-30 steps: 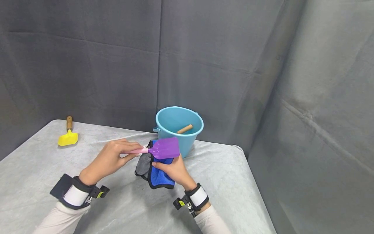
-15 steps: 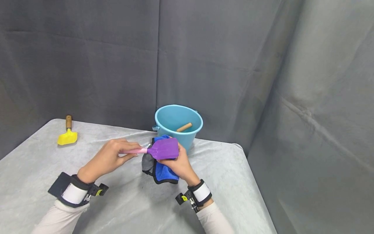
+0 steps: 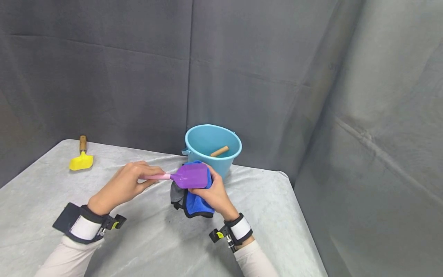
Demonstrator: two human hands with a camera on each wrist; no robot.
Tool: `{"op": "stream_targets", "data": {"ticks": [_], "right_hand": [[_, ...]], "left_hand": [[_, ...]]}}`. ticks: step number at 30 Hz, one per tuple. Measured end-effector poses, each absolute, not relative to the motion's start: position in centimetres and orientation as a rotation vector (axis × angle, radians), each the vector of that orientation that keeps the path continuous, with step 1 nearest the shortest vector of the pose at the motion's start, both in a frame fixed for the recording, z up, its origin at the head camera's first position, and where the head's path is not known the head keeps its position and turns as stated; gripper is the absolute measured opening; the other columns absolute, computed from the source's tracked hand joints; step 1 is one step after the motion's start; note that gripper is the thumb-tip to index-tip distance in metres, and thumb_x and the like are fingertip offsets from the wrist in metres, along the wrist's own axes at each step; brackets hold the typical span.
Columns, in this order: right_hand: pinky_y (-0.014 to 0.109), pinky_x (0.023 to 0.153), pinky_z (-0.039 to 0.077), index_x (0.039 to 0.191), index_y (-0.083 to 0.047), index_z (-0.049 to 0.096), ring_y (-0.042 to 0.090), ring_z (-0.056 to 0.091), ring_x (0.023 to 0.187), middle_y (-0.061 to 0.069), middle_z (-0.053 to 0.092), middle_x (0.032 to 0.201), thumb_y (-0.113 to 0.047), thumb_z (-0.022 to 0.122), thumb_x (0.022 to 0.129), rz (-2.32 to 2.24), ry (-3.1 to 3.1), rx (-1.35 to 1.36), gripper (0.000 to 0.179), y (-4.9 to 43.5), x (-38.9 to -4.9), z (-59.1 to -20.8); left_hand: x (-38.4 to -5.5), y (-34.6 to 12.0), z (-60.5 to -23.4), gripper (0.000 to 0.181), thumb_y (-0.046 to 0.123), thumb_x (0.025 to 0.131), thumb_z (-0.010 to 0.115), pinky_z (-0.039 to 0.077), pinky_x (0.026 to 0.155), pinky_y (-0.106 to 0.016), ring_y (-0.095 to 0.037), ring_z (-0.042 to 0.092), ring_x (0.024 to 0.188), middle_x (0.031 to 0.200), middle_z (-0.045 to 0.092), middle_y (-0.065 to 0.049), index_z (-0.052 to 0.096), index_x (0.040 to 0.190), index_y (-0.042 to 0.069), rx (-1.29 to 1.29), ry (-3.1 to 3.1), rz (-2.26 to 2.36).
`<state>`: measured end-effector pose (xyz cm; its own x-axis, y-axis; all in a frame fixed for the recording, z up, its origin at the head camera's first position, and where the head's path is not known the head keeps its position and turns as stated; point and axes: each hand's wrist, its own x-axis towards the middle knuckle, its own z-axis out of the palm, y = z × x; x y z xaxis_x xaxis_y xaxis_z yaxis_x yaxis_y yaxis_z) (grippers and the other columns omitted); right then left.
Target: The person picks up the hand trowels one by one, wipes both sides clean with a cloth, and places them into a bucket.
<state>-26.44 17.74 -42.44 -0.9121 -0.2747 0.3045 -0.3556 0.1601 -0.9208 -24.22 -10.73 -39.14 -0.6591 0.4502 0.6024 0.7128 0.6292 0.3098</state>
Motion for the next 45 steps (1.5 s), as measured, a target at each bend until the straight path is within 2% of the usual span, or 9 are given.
{"op": "stream_targets", "data": {"ticks": [3,9,13,24,31,37,45], "right_hand": [[0.041,0.101,0.047,0.148,-0.01,0.049,0.025,0.057,0.12,0.014,0.06,0.135,-0.005,0.079,0.079,1.903,-2.336,0.636,0.075,18.0,-26.5,-42.3],[0.044,0.097,0.053,0.148,-0.013,0.049,0.028,0.059,0.119,0.015,0.06,0.135,-0.008,0.078,0.081,1.912,-2.345,0.584,0.073,18.6,-26.6,-41.8],[0.045,0.097,0.052,0.149,-0.013,0.047,0.03,0.059,0.12,0.016,0.058,0.137,-0.009,0.079,0.081,1.895,-2.37,0.545,0.076,18.9,-26.5,-41.7],[0.04,0.097,0.051,0.148,-0.011,0.048,0.027,0.059,0.118,0.015,0.059,0.137,-0.007,0.08,0.079,1.889,-2.331,0.535,0.077,18.6,-26.6,-41.6],[0.042,0.098,0.051,0.144,-0.012,0.051,0.027,0.059,0.118,0.014,0.06,0.135,-0.006,0.08,0.079,1.896,-2.332,0.528,0.071,18.4,-27.0,-42.1],[0.046,0.1,0.051,0.146,-0.011,0.05,0.029,0.059,0.121,0.014,0.06,0.137,-0.005,0.079,0.079,1.905,-2.336,0.565,0.073,18.1,-27.0,-42.5],[0.041,0.097,0.051,0.145,-0.01,0.052,0.025,0.06,0.117,0.014,0.062,0.133,-0.006,0.08,0.077,1.899,-2.374,0.555,0.073,17.3,-26.9,-43.2]], "left_hand": [[-24.2,-11.2,-39.0,0.044,0.001,0.076,0.087,0.058,0.08,-0.043,-0.021,0.072,0.096,0.108,0.078,0.002,0.079,0.117,0.017,-0.879,-2.4,-0.748],[-24.3,-11.8,-39.0,0.047,-0.002,0.076,0.087,0.055,0.071,-0.036,-0.02,0.069,0.088,0.108,0.078,0.0,0.078,0.119,0.016,-0.805,-2.425,-0.717],[-24.5,-11.9,-39.1,0.049,-0.003,0.076,0.086,0.052,0.068,-0.033,-0.02,0.068,0.086,0.111,0.078,-0.001,0.077,0.121,0.016,-0.789,-2.432,-0.72],[-24.8,-12.7,-39.4,0.042,0.001,0.08,0.084,0.057,0.074,-0.045,-0.025,0.072,0.089,0.104,0.078,-0.007,0.076,0.12,0.009,-0.764,-2.403,-0.667],[-24.8,-13.0,-39.1,0.042,0.003,0.08,0.084,0.053,0.066,-0.039,-0.021,0.07,0.08,0.102,0.078,-0.006,0.075,0.121,0.008,-0.798,-2.418,-0.634],[-24.6,-12.7,-39.0,0.043,0.002,0.079,0.086,0.057,0.07,-0.04,-0.024,0.074,0.088,0.105,0.078,-0.006,0.076,0.12,0.008,-0.821,-2.405,-0.672],[-24.7,-11.9,-39.1,0.04,0.007,0.079,0.087,0.057,0.072,-0.039,-0.02,0.074,0.089,0.106,0.078,-0.002,0.078,0.117,0.012,-0.876,-2.366,-0.683]]}}
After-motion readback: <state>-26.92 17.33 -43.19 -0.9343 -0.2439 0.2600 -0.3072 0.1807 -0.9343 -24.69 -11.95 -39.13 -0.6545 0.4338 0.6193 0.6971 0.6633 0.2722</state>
